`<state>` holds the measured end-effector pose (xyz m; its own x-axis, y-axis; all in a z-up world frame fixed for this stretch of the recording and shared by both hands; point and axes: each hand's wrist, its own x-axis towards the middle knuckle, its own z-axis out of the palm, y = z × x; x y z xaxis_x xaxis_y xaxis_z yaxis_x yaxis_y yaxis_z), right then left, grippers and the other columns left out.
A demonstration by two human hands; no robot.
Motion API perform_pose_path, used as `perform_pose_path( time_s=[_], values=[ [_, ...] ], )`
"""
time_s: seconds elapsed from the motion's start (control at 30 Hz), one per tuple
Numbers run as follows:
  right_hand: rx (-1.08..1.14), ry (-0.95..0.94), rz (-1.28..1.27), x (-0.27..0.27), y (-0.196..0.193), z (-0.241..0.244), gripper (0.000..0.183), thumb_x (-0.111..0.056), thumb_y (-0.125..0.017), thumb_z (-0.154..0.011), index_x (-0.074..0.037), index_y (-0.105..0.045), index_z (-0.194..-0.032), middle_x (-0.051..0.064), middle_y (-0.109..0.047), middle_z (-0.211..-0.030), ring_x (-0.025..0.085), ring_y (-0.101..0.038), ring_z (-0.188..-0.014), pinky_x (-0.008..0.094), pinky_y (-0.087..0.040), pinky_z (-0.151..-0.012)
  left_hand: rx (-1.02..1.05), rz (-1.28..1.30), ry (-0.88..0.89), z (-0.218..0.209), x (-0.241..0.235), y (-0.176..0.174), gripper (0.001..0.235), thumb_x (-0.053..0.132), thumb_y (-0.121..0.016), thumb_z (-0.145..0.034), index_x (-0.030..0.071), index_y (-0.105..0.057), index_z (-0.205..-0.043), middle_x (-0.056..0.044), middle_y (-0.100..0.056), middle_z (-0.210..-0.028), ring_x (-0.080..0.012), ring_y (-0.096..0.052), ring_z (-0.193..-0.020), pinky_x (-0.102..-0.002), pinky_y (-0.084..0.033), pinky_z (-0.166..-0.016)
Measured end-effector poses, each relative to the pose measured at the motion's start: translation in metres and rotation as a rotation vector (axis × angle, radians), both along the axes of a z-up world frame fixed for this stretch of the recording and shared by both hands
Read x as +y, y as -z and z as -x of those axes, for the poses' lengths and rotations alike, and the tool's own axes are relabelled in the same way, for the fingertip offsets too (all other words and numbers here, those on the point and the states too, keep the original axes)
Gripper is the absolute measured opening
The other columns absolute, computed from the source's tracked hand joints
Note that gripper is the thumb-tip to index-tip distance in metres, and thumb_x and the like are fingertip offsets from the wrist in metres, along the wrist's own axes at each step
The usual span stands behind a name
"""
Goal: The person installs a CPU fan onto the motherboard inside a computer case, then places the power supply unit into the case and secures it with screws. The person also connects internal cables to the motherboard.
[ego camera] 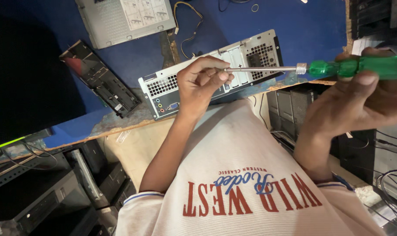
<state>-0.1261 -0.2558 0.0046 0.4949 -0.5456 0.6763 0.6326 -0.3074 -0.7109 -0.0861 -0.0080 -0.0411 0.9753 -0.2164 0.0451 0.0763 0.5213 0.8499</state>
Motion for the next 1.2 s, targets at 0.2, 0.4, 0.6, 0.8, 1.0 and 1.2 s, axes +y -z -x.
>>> perform_pose_path(
  time_s=[0.2, 0.4, 0.6, 0.8, 1.0, 1.2],
  values=[
    [0.051, -0.071, -0.060, -0.021, 0.001, 0.006, 0.021, -0.011, -0.068, -0.106, 0.005, -0.062, -0.118, 0.024, -0.073, -0.113, 0.026, -0.077, -0.098, 0.039, -0.066, -0.076, -0.012, -0.053, 0.130, -0.003, -0.001, -0.005, 0.026, -0.007, -0.073, -0.096, -0.008, -0.067, -0.121, -0.012, -0.071, -0.108, -0.0171, -0.070, -0.104, -0.032, -0.060, -0.095],
    [0.275, -0.102, -0.037, -0.072, 0.012, 0.046, 0.029, -0.022, -0.065, -0.116, 0.002, -0.063, -0.134, 0.020, -0.074, -0.120, 0.027, -0.075, -0.108, 0.042, -0.063, -0.090, -0.199, -0.461, -0.059, 0.005, -0.012, -0.017, 0.021, -0.004, -0.071, -0.100, -0.001, -0.070, -0.120, -0.011, -0.070, -0.117, -0.0178, -0.071, -0.105, -0.030, -0.062, -0.091],
    [0.396, 0.080, 0.162, -0.091, 0.029, 0.051, 0.029, -0.012, -0.072, -0.118, 0.008, -0.063, -0.137, 0.023, -0.074, -0.120, 0.032, -0.076, -0.101, 0.046, -0.063, -0.092, -0.438, -0.855, -0.101, 0.005, -0.017, -0.021, 0.050, 0.012, -0.078, -0.099, 0.009, -0.058, -0.144, -0.011, -0.053, -0.151, -0.0318, -0.049, -0.147, -0.044, -0.045, -0.123],
    [0.331, -0.001, 0.294, -0.079, 0.017, 0.037, 0.025, -0.003, -0.073, -0.113, 0.013, -0.063, -0.129, 0.028, -0.073, -0.124, 0.037, -0.080, -0.099, 0.047, -0.066, -0.089, -0.581, -1.295, -0.048, 0.005, -0.034, -0.014, 0.082, 0.035, -0.087, -0.086, 0.008, -0.045, -0.151, -0.020, -0.027, -0.163, -0.0449, -0.026, -0.153, -0.066, -0.021, -0.127],
    [0.361, -0.044, 0.311, -0.066, 0.004, 0.035, 0.024, -0.003, -0.074, -0.116, 0.013, -0.062, -0.130, 0.026, -0.071, -0.123, 0.035, -0.079, -0.099, 0.045, -0.066, -0.090, -0.571, -1.327, -0.032, 0.007, -0.035, -0.012, 0.078, 0.025, -0.084, -0.087, 0.007, -0.045, -0.152, -0.020, -0.031, -0.161, -0.0419, -0.031, -0.152, -0.062, -0.021, -0.128],
    [0.381, -0.084, 0.243, -0.068, 0.005, 0.037, 0.027, -0.005, -0.076, -0.114, 0.011, -0.062, -0.133, 0.024, -0.071, -0.123, 0.032, -0.079, -0.101, 0.043, -0.066, -0.091, -0.560, -1.304, -0.032, 0.007, -0.034, -0.013, 0.079, 0.021, -0.085, -0.086, 0.007, -0.045, -0.152, -0.018, -0.032, -0.160, -0.0402, -0.032, -0.151, -0.060, -0.023, -0.128]
  ],
)
